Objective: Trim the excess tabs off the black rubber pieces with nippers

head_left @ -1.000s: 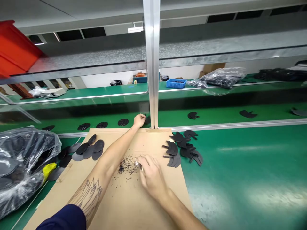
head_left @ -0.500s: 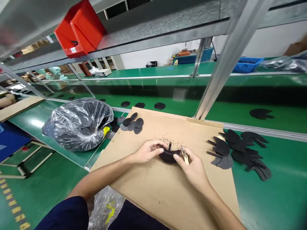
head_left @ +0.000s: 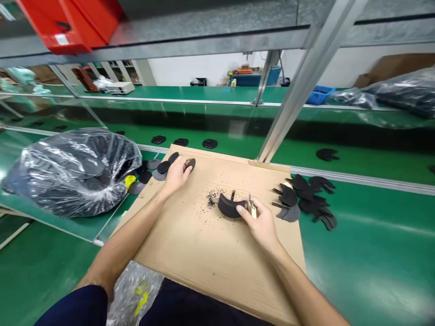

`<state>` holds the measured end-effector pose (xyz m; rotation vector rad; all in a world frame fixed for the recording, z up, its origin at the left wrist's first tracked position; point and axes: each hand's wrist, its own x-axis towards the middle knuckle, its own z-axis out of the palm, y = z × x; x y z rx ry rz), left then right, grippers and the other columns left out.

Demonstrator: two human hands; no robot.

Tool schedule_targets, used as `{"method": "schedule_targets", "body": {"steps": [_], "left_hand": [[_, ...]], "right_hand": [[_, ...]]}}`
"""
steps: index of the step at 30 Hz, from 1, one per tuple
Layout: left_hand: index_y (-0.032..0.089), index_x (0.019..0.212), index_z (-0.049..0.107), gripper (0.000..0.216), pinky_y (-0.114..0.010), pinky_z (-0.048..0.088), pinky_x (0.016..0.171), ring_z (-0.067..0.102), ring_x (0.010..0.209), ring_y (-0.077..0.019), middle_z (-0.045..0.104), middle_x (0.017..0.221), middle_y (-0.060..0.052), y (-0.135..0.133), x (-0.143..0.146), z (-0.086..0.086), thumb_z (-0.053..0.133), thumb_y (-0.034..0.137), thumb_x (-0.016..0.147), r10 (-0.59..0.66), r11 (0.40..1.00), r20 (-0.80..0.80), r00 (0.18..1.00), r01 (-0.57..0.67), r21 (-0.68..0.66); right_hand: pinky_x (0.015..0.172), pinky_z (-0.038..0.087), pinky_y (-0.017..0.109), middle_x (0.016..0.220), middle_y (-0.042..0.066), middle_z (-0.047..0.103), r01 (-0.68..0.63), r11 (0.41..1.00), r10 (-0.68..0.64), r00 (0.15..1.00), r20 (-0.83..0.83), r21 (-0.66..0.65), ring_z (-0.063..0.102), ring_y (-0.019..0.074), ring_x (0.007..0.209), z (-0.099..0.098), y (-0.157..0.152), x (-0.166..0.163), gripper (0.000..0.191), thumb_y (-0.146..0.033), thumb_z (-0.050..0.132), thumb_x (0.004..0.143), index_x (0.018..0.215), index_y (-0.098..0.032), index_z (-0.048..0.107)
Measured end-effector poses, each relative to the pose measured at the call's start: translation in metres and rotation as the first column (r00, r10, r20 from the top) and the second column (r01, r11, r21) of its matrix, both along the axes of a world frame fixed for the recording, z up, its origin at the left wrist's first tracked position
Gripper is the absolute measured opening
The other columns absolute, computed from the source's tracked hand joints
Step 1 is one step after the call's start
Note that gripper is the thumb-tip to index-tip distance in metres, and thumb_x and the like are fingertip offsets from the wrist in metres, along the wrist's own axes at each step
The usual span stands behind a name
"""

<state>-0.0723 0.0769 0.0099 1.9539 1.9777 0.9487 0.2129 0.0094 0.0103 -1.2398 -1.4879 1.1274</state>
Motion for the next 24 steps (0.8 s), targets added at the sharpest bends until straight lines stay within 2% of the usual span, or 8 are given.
{"method": "schedule_targets", "body": {"steps": [2, 4, 6, 10, 14, 17, 20, 24], "left_hand": [[0.016, 0.118, 0.064, 0.028, -0.033, 0.053, 0.09, 0.065, 0.099, -0.0223, 0.068, 0.11, -0.01, -0.018, 0.02, -0.003, 0.059, 0.022, 0.091, -0.168, 0.985, 0.279, 0.946, 0.15, 0.083], [0.018, 0.122, 0.065, 0.033, -0.031, 0.054, 0.088, 0.067, 0.099, -0.0204, 0.07, 0.11, -0.009, -0.04, 0.041, -0.004, 0.065, 0.028, 0.09, -0.328, 0.944, 0.515, 0.792, 0.291, 0.154], [0.02, 0.123, 0.067, 0.034, -0.031, 0.055, 0.09, 0.068, 0.101, -0.0199, 0.072, 0.112, -0.009, -0.06, 0.058, -0.005, 0.068, 0.029, 0.09, -0.414, 0.903, 0.571, 0.709, 0.399, 0.158], [0.022, 0.121, 0.071, 0.029, -0.037, 0.053, 0.1, 0.068, 0.106, -0.0214, 0.073, 0.115, -0.01, -0.078, 0.069, -0.007, 0.063, 0.024, 0.093, -0.557, 0.827, 0.4, 0.728, 0.53, 0.188], [0.023, 0.128, 0.069, 0.035, -0.037, 0.055, 0.095, 0.067, 0.107, -0.0211, 0.071, 0.115, -0.011, -0.076, 0.064, -0.016, 0.056, 0.018, 0.096, -0.635, 0.767, 0.209, 0.744, 0.574, 0.288], [0.025, 0.134, 0.064, 0.04, -0.035, 0.055, 0.094, 0.065, 0.112, -0.0203, 0.069, 0.118, -0.011, -0.075, 0.064, -0.022, 0.053, 0.014, 0.097, -0.646, 0.732, 0.066, 0.76, 0.593, 0.336], [0.025, 0.136, 0.061, 0.044, -0.035, 0.055, 0.091, 0.065, 0.107, -0.0182, 0.07, 0.117, -0.008, -0.076, 0.066, -0.023, 0.05, 0.009, 0.097, -0.642, 0.689, -0.058, 0.765, 0.607, 0.396], [0.023, 0.136, 0.059, 0.042, -0.033, 0.054, 0.085, 0.065, 0.1, -0.0171, 0.071, 0.114, -0.008, -0.077, 0.068, -0.022, 0.05, 0.009, 0.098, -0.623, 0.663, -0.137, 0.77, 0.613, 0.43]], "right_hand": [[0.061, 0.041, 0.027, 0.068, -0.004, 0.044, -0.012, 1.0, 0.012, 1.0, -0.003, -0.029, 0.041, 0.0137, 0.062, 0.002, -0.002, -0.001, 0.036, -0.053, 0.071, 0.079, 0.077, -0.022, 0.052], [0.063, 0.042, 0.028, 0.07, -0.004, 0.046, -0.044, 0.997, 0.045, 0.999, 0.002, -0.057, 0.043, 0.0139, 0.064, 0.004, -0.004, -0.001, 0.035, -0.051, 0.071, 0.079, 0.078, -0.022, 0.052], [0.065, 0.043, 0.028, 0.072, -0.003, 0.048, -0.101, 0.992, 0.102, 0.995, 0.013, -0.082, 0.045, 0.0145, 0.066, 0.006, -0.006, -0.001, 0.034, -0.051, 0.07, 0.08, 0.079, -0.022, 0.052], [0.069, 0.044, 0.029, 0.075, -0.002, 0.051, -0.223, 0.97, 0.227, 0.973, 0.037, -0.099, 0.047, 0.0154, 0.07, 0.007, -0.007, -0.002, 0.033, -0.052, 0.067, 0.085, 0.081, -0.022, 0.054], [0.068, 0.043, 0.028, 0.073, -0.003, 0.048, -0.272, 0.957, 0.277, 0.96, 0.048, -0.096, 0.045, 0.0145, 0.067, 0.005, -0.008, -0.002, 0.033, -0.051, 0.066, 0.088, 0.079, -0.022, 0.052], [0.067, 0.042, 0.028, 0.073, -0.003, 0.048, -0.269, 0.96, 0.275, 0.959, 0.074, -0.078, 0.044, 0.0144, 0.067, 0.003, -0.009, -0.003, 0.035, -0.052, 0.064, 0.091, 0.078, -0.022, 0.051], [0.065, 0.041, 0.028, 0.072, -0.003, 0.048, -0.274, 0.961, 0.276, 0.957, 0.091, -0.035, 0.043, 0.0145, 0.067, 0.001, -0.01, -0.004, 0.037, -0.054, 0.064, 0.091, 0.078, -0.022, 0.051], [0.063, 0.041, 0.027, 0.071, -0.003, 0.048, -0.279, 0.96, 0.274, 0.954, 0.122, 0.026, 0.044, 0.014, 0.065, -0.001, -0.012, -0.006, 0.035, -0.051, 0.063, 0.094, 0.078, -0.022, 0.051]]}}
